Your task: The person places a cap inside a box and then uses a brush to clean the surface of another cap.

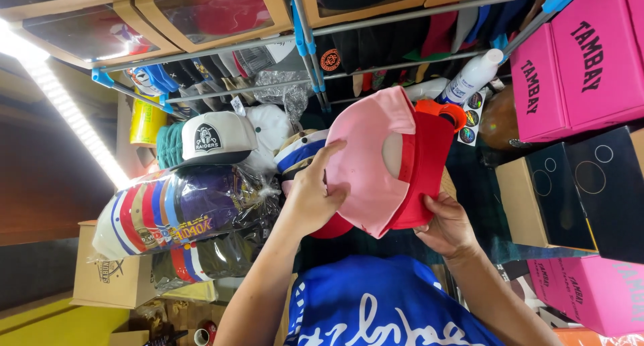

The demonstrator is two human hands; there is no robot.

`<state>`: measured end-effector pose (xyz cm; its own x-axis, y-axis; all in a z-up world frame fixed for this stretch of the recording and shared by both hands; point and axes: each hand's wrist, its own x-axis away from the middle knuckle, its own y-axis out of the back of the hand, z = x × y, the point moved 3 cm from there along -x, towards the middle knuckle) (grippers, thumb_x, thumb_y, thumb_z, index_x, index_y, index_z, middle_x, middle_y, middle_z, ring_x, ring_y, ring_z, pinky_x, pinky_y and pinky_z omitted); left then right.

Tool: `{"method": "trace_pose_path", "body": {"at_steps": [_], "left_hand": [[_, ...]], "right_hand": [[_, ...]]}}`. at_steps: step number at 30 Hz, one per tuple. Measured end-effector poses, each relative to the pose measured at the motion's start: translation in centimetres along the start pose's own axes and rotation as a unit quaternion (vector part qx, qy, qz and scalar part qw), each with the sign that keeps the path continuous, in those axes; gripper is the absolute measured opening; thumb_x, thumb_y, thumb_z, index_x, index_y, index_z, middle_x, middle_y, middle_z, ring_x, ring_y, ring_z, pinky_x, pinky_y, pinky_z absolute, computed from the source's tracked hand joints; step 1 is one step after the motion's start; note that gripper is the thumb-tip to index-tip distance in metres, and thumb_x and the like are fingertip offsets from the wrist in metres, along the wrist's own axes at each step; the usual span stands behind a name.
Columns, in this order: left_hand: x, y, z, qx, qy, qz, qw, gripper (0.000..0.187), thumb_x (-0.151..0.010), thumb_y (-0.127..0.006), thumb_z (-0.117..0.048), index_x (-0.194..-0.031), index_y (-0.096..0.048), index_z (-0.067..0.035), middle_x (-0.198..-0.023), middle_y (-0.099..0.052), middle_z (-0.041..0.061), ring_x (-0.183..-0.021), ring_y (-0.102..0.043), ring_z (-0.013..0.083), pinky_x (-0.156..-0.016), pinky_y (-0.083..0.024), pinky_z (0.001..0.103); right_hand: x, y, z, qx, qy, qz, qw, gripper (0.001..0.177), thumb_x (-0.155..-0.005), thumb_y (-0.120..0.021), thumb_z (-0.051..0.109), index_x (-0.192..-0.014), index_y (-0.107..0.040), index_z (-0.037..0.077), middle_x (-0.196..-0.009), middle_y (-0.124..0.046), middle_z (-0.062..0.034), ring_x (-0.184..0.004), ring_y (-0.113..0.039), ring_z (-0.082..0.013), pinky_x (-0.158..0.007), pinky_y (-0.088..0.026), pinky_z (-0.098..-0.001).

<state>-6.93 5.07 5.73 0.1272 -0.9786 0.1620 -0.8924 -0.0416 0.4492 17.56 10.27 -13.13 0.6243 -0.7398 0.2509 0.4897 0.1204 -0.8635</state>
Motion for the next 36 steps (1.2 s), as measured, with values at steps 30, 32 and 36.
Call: {"method": "trace_pose_path", "body": {"at_steps": [30, 32, 36], "left_hand": [[2.1, -7.0, 7.1, 0.755, 0.274, -0.18, 0.568, 0.043, -0.089, -0.073, -0.038, -0.121, -0.072, -0.009, -0.119, -0.073, 0.018, -0.103, -0.07, 0.0356, -0.096, -0.055, 0.042], [2.6, -6.9, 7.1, 0.754, 0.288, -0.171, 0.565, 0.043, -0.089, -0.073, -0.038, -0.12, -0.073, -0.007, -0.119, -0.073, 0.02, -0.103, -0.07, 0.0367, -0.097, -0.054, 0.043], [4.0, -6.1, 6.9, 0.753, 0.329, -0.155, 0.548, 0.044, -0.089, -0.073, -0.039, -0.119, -0.074, -0.007, -0.117, -0.074, 0.02, -0.101, -0.071, 0.0356, -0.095, -0.055, 0.043]], "right_hand": [[0.8, -10.2, 1.8, 0.252, 0.233, -0.064, 0.937, 0.095, -0.099, -0.056, 0.053, -0.164, -0.006, 0.005, -0.17, -0.004, -0.0226, -0.153, -0.005, -0.0491, -0.118, -0.019, -0.0685], [-1.0, -10.3, 1.8, 0.134, 0.153, -0.113, 0.973, 0.054, -0.101, -0.06, 0.045, -0.132, -0.037, 0.008, -0.141, -0.039, -0.0156, -0.134, -0.038, -0.0389, -0.113, -0.034, -0.0582], [-5.9, 2.7, -0.8, -0.065, 0.015, -0.193, 0.979, 0.031, -0.102, -0.067, 0.035, -0.112, -0.072, 0.005, -0.112, -0.076, -0.0135, -0.104, -0.074, -0.0329, -0.102, -0.054, -0.048]]}}
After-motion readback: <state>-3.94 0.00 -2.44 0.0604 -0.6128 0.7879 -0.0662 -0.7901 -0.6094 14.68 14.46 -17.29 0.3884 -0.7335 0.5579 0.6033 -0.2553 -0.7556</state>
